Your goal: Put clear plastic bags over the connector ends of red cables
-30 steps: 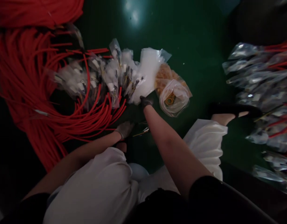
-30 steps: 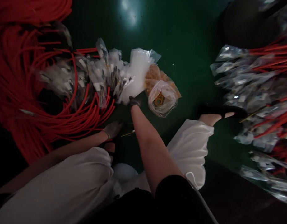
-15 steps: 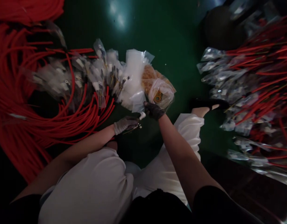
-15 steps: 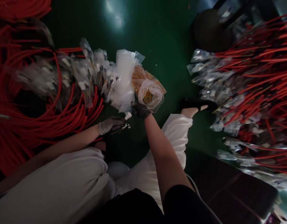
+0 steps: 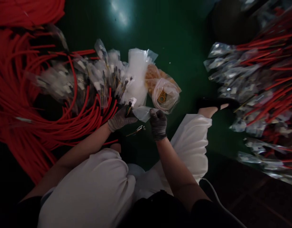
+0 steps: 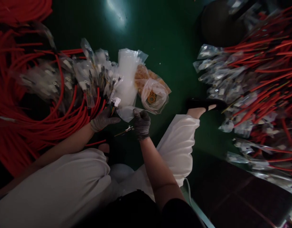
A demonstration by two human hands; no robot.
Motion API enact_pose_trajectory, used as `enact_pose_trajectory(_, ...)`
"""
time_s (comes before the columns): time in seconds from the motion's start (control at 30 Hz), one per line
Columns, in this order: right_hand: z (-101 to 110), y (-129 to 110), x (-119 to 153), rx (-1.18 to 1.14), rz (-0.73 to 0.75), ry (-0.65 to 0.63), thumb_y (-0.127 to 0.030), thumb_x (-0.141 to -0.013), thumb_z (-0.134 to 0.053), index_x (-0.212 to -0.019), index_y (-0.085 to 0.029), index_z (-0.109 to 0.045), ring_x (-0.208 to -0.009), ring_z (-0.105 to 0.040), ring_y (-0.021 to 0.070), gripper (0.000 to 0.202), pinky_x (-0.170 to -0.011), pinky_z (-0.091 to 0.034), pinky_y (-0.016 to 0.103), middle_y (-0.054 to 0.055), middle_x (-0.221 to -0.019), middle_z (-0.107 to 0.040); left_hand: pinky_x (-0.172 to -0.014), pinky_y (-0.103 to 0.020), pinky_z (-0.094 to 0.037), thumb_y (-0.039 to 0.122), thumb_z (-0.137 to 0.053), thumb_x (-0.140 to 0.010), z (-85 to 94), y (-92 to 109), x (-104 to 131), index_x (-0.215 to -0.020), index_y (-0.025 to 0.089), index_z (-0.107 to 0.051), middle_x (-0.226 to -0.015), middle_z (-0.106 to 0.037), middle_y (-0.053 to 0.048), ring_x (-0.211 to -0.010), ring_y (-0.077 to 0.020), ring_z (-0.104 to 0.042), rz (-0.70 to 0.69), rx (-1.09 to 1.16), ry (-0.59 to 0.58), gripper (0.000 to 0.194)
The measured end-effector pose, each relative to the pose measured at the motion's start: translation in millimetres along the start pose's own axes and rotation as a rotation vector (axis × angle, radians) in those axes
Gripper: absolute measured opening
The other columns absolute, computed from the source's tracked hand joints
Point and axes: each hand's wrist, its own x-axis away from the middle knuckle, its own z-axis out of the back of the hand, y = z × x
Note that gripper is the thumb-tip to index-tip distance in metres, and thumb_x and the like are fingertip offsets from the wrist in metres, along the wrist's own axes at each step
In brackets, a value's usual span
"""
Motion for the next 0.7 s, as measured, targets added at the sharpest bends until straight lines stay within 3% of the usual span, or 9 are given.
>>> enact_pose_trajectory(0.07, 3, -2, 4, -0.004, 0.003, -0.065, -0.056, -0.071, -0.078, -0.060, -0.022, -0.042, -0.057, -0.039, 0.0082, 0.050, -0.056, -0.039, 0.023, -0.007, -0.056, -0.042, -0.086, -0.038, -0.046, 0.048, -0.076, -0.069, -1.6, -2, 0, -0.081, 0.021, -0.058, -0.082, -0.063, -0.003, -0.085, -0.0226, -0.057, 0.001, -0.048, 0.076, 0.035)
enact_pose_trajectory(0.13, 7, -3, 7, -0.072, -0.092, -0.198, -0.051, -0.063, -0.083, -0.067, -0.021, -0.054, -0.056, -0.042, 0.0082, 0.042, -0.053, -0.038, 0.022, -0.006, -0.059, -0.050, -0.088, -0.038, -0.046, 0.047, -0.070, -0.073, -3.6, -4, -2, -0.083, 0.021, -0.058, -0.085, -0.065, -0.003, -0.088, -0.0224, -0.058, 0.006, -0.078, 0.139, 0.030)
enact_pose_trajectory(0.2, 9, -3, 7, -0.140, -0.247, -0.355, -0.050, -0.059, -0.085, -0.075, -0.020, -0.062, -0.052, -0.041, 0.0082, 0.041, -0.048, -0.034, 0.022, -0.006, -0.058, -0.053, -0.089, -0.038, -0.047, 0.046, -0.069, -0.072, -5.4, -7, -4, -0.087, 0.021, -0.061, -0.091, -0.069, -0.004, -0.093, -0.0235, -0.061, 0.000, -0.069, 0.130, 0.030)
enact_pose_trajectory(0.27, 10, -1, 4, -0.161, -0.337, -0.414, -0.052, -0.058, -0.084, -0.077, -0.020, -0.065, -0.049, -0.039, 0.0086, 0.042, -0.045, -0.030, 0.023, -0.006, -0.055, -0.051, -0.087, -0.037, -0.049, 0.046, -0.071, -0.069, -5.7, -9, -4, -0.089, 0.021, -0.064, -0.095, -0.071, -0.005, -0.094, -0.0237, -0.062, 0.008, -0.009, 0.121, 0.033)
enact_pose_trajectory(0.4, 11, 2, -2, -0.120, -0.213, -0.145, -0.052, -0.059, -0.082, -0.063, -0.022, -0.055, -0.054, -0.038, 0.0092, 0.041, -0.049, -0.033, 0.024, -0.006, -0.054, -0.046, -0.065, -0.030, -0.045, 0.059, -0.069, -0.074, -1.9, -11, 0, -0.082, 0.020, -0.064, -0.077, -0.066, -0.002, -0.066, -0.0160, -0.055, 0.059, 0.153, 0.038, 0.040)
enact_pose_trajectory(0.5, 12, -3, 1, 0.026, -0.160, 0.011, -0.048, -0.064, -0.081, -0.052, -0.022, -0.043, -0.054, -0.035, 0.0081, 0.047, -0.051, -0.034, 0.024, -0.007, -0.050, -0.038, -0.064, -0.029, -0.045, 0.053, -0.083, -0.064, -2.5, -10, 4, -0.081, 0.019, -0.062, -0.074, -0.064, 0.000, -0.066, -0.0154, -0.054, 0.006, 0.049, -0.019, 0.044)
enact_pose_trajectory(0.57, 13, -8, 7, 0.122, -0.132, -0.017, -0.046, -0.065, -0.081, -0.050, -0.022, -0.045, -0.054, -0.037, 0.0090, 0.046, -0.052, -0.036, 0.025, -0.006, -0.050, -0.039, -0.071, -0.032, -0.049, 0.045, -0.087, -0.062, -5.5, -10, 6, -0.082, 0.019, -0.060, -0.075, -0.064, -0.001, -0.072, -0.0175, -0.057, -0.019, -0.052, 0.026, 0.042)
enact_pose_trajectory(0.7, 17, -17, 16, 0.252, 0.030, -0.195, -0.045, -0.068, -0.082, -0.060, -0.021, -0.063, -0.069, -0.060, 0.0177, 0.031, -0.070, -0.051, 0.031, -0.001, -0.061, -0.060, -0.086, -0.037, -0.052, 0.038, -0.083, -0.070, -9.4, -10, 13, -0.091, 0.019, -0.064, -0.087, -0.068, -0.004, -0.090, -0.0237, -0.065, -0.013, -0.022, 0.086, 0.033)
